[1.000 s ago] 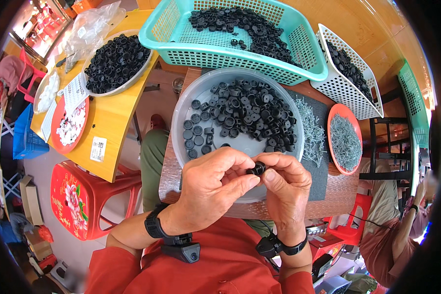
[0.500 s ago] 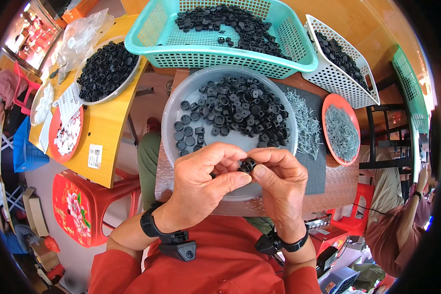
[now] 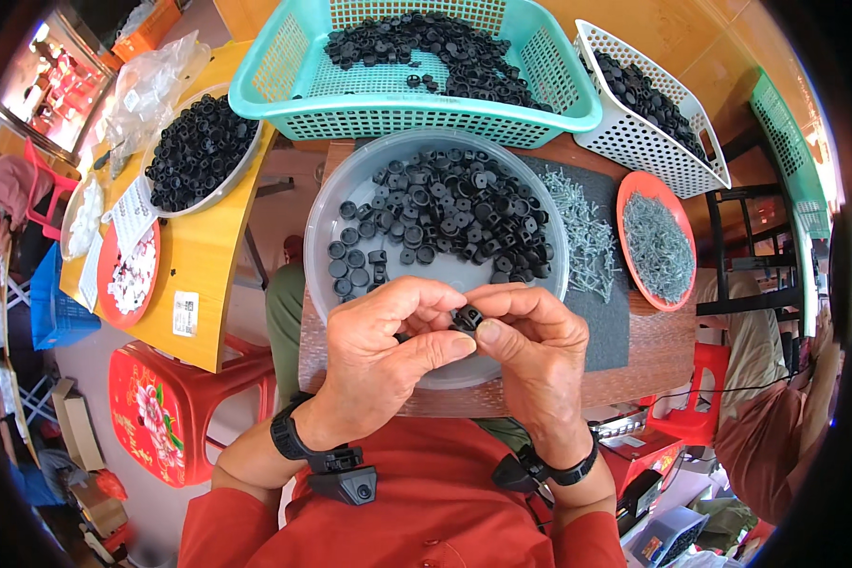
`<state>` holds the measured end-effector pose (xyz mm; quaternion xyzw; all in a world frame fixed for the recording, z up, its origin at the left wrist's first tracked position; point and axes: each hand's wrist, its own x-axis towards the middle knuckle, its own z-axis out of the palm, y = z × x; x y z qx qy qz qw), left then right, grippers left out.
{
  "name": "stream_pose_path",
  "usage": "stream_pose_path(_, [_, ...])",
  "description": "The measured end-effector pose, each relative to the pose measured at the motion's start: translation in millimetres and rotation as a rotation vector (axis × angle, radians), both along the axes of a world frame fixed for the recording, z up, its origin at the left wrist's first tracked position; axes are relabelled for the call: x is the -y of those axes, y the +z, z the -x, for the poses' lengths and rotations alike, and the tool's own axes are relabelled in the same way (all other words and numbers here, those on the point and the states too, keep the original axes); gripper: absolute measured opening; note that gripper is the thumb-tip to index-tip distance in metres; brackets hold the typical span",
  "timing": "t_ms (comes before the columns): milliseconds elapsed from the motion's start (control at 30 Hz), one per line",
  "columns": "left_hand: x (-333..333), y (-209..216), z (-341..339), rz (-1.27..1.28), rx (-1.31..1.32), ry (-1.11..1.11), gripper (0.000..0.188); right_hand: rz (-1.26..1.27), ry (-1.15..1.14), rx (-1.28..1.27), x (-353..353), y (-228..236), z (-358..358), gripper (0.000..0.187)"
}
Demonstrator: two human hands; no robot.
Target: Manually assembling small grey needle-like components into black plastic base parts on a workbench.
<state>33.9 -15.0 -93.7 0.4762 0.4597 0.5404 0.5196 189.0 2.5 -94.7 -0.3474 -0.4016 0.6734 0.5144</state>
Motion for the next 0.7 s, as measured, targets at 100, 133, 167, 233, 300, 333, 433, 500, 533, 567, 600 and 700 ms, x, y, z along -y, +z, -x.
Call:
stream_pose_path(100, [-0.8,-0.4,-0.8,0.025,0.065,-0.012,0.025,-0.015,-0.022,0.022,0.2,-2.2,0.6,0.017])
stream_pose_path(133, [-1.1,-0.1,-1.1,0.030,0.067,-0.011,0.024,-0.021,-0.029,0.035,0.3,-3.2,0.7,0.017])
stream_pose_path(167, [-1.4,0.2,-1.0,0.036,0.069,-0.010,0.024,-0.027,-0.036,0.047,0.2,-3.6,0.8,0.017])
stream_pose_path(233, [-1.5,-1.4,-0.5,0.011,0.053,-0.006,0.024,-0.016,-0.040,0.038,0.4,-2.6,2.0,0.017])
stream_pose_path(300, [-1.5,-2.0,0.4,-0.014,0.038,-0.003,0.025,-0.005,-0.043,0.031,0.6,-1.3,2.6,0.018])
stream_pose_path(333, [-1.4,-2.0,1.1,-0.017,0.020,-0.005,0.025,0.015,-0.039,0.021,0.8,-0.7,2.6,0.017])
stream_pose_path(433, [-2.1,-1.7,3.7,-0.037,-0.052,-0.030,0.026,0.007,-0.037,0.027,-0.1,-2.1,3.1,0.017])
stream_pose_path(500, [-2.9,0.1,3.9,-0.054,-0.106,-0.052,0.027,-0.021,-0.038,0.044,-1.0,-4.1,2.7,0.016])
stream_pose_path(533, [-3.1,2.4,3.5,-0.049,-0.107,-0.050,0.026,-0.043,-0.032,0.070,-1.3,-5.0,1.9,0.016])
stream_pose_path(567, [-3.5,3.5,3.2,-0.043,-0.109,-0.048,0.026,-0.064,-0.026,0.097,-1.6,-5.5,1.3,0.015])
stream_pose_path(600, [-3.8,3.4,2.9,-0.042,-0.109,-0.050,0.026,-0.063,-0.028,0.096,-1.8,-5.4,1.3,0.015])
stream_pose_path(700, [-5.3,2.0,2.4,0.022,-0.015,-0.079,0.024,-0.062,-0.026,0.093,-2.5,-3.8,1.1,0.014])
